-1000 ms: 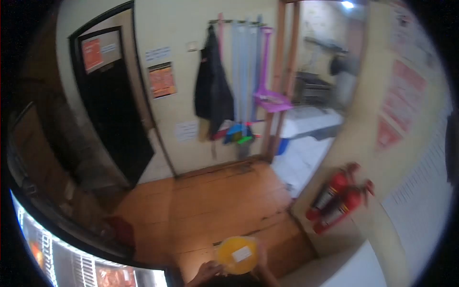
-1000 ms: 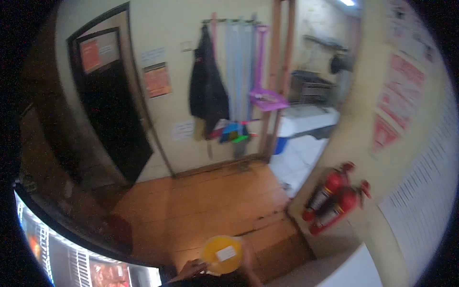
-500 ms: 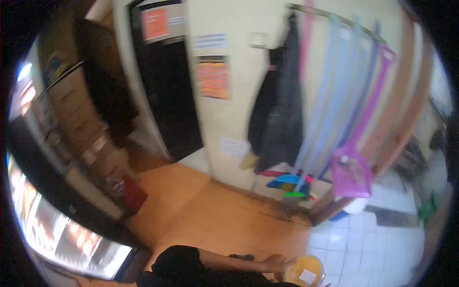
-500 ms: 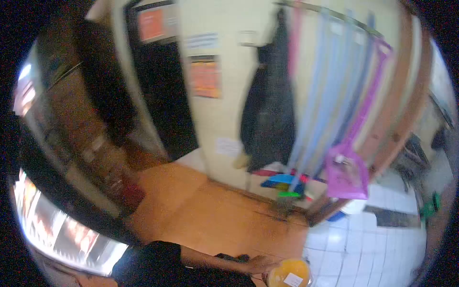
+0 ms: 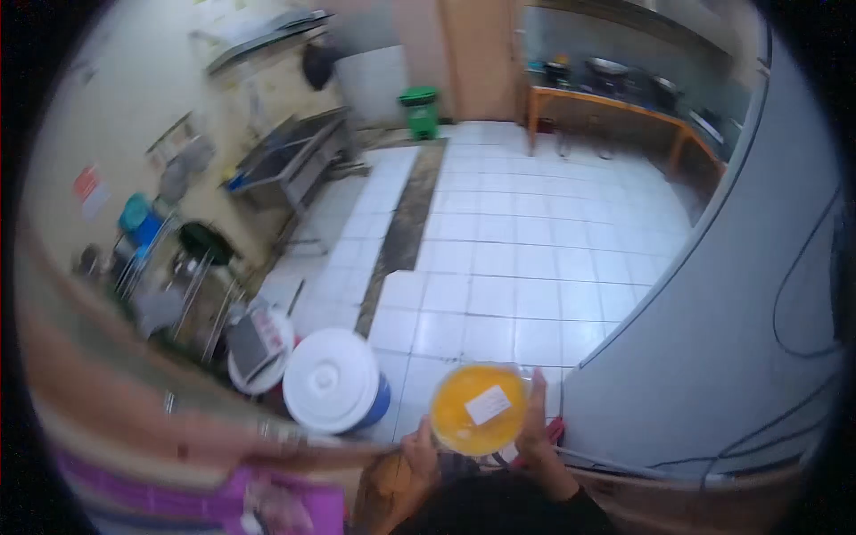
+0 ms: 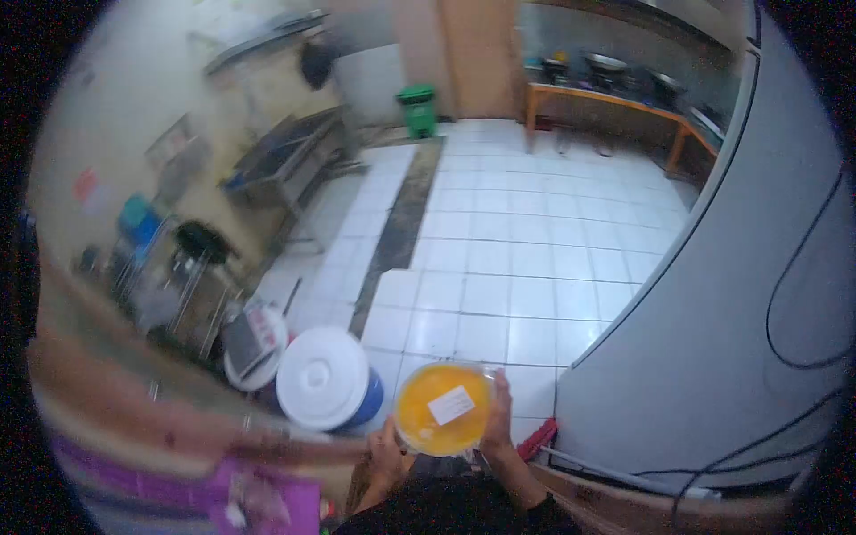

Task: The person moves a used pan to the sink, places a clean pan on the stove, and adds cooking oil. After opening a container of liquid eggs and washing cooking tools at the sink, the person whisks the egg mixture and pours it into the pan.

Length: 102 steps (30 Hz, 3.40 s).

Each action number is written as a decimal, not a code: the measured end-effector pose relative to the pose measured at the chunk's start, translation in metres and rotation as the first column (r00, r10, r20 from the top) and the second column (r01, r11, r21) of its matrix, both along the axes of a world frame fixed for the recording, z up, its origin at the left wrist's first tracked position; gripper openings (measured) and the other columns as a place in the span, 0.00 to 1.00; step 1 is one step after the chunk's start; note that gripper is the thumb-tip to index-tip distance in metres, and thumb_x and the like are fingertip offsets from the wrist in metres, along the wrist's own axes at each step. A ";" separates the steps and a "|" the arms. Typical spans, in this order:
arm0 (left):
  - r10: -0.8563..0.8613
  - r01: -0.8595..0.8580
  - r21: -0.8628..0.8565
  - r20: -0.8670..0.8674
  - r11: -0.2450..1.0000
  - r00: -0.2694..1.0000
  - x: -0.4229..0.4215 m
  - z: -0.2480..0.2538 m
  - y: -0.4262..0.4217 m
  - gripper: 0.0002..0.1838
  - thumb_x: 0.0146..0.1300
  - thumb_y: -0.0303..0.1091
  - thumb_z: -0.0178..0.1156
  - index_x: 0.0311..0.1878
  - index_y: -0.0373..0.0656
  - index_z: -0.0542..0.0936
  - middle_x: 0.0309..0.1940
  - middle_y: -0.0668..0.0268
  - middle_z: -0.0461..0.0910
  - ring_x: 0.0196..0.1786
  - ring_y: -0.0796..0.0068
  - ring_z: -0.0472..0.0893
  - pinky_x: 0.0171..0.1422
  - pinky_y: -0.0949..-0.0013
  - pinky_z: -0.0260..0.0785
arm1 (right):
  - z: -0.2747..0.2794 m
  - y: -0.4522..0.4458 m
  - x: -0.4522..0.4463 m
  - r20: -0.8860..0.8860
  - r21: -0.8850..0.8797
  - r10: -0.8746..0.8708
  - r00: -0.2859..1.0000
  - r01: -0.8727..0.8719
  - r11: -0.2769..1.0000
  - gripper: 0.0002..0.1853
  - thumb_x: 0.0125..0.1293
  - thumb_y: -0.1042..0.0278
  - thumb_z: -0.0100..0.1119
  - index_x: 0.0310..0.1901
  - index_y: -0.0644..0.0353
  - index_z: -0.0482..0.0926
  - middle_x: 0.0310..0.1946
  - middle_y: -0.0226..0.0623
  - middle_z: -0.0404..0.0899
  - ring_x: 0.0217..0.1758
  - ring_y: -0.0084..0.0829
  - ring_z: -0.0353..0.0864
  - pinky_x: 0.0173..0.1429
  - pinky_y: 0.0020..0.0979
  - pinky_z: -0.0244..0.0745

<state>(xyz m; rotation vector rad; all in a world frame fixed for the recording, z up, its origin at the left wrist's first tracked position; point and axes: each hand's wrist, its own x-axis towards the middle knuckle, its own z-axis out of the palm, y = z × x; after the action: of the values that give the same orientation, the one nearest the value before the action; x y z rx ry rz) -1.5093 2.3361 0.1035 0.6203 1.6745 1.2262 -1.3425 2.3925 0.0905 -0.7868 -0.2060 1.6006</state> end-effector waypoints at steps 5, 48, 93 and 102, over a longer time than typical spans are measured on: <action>-0.011 -0.019 0.142 0.210 0.990 0.978 -0.023 -0.017 0.195 0.17 0.64 0.35 0.52 0.24 0.33 0.78 0.19 0.67 0.76 0.20 0.82 0.72 0.24 0.76 0.63 | 0.009 0.174 -0.034 0.307 0.027 -0.163 0.938 0.163 0.986 0.26 0.69 0.47 0.36 0.45 0.65 0.75 0.37 0.35 0.77 0.38 0.23 0.77 0.43 0.25 0.73; -0.365 0.337 0.193 0.137 0.921 0.921 0.507 -0.045 2.015 0.17 0.55 0.35 0.54 0.12 0.48 0.67 0.09 0.75 0.63 0.10 0.85 0.57 0.14 0.76 0.44 | -0.033 1.864 0.549 0.743 0.333 -0.401 0.536 0.223 0.916 0.23 0.71 0.53 0.37 0.58 0.61 0.68 0.52 0.42 0.73 0.55 0.31 0.70 0.59 0.29 0.63; -0.110 0.108 0.178 0.000 0.978 0.994 0.831 -0.140 2.519 0.16 0.53 0.30 0.54 0.11 0.46 0.68 0.10 0.77 0.65 0.14 0.87 0.59 0.19 0.77 0.49 | -0.081 2.634 1.172 0.932 0.235 -0.266 0.244 0.151 0.960 0.22 0.46 0.63 0.66 0.42 0.67 0.75 0.49 0.45 0.72 0.54 0.32 0.71 0.56 0.30 0.65; -0.151 0.157 0.110 -0.064 0.981 0.986 0.833 -0.135 2.518 0.19 0.56 0.34 0.53 0.10 0.48 0.63 0.10 0.78 0.60 0.15 0.87 0.56 0.18 0.74 0.45 | -0.062 2.659 1.205 0.931 -0.283 0.307 0.197 -0.140 0.949 0.17 0.47 0.60 0.64 0.32 0.67 0.80 0.25 0.34 0.79 0.31 0.27 0.78 0.37 0.28 0.71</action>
<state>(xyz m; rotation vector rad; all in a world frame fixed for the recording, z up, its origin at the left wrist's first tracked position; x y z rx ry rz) -0.6762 4.8543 -0.0311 0.8460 1.5772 1.2088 -0.1380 5.0518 0.0284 -1.9185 -1.2113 1.1201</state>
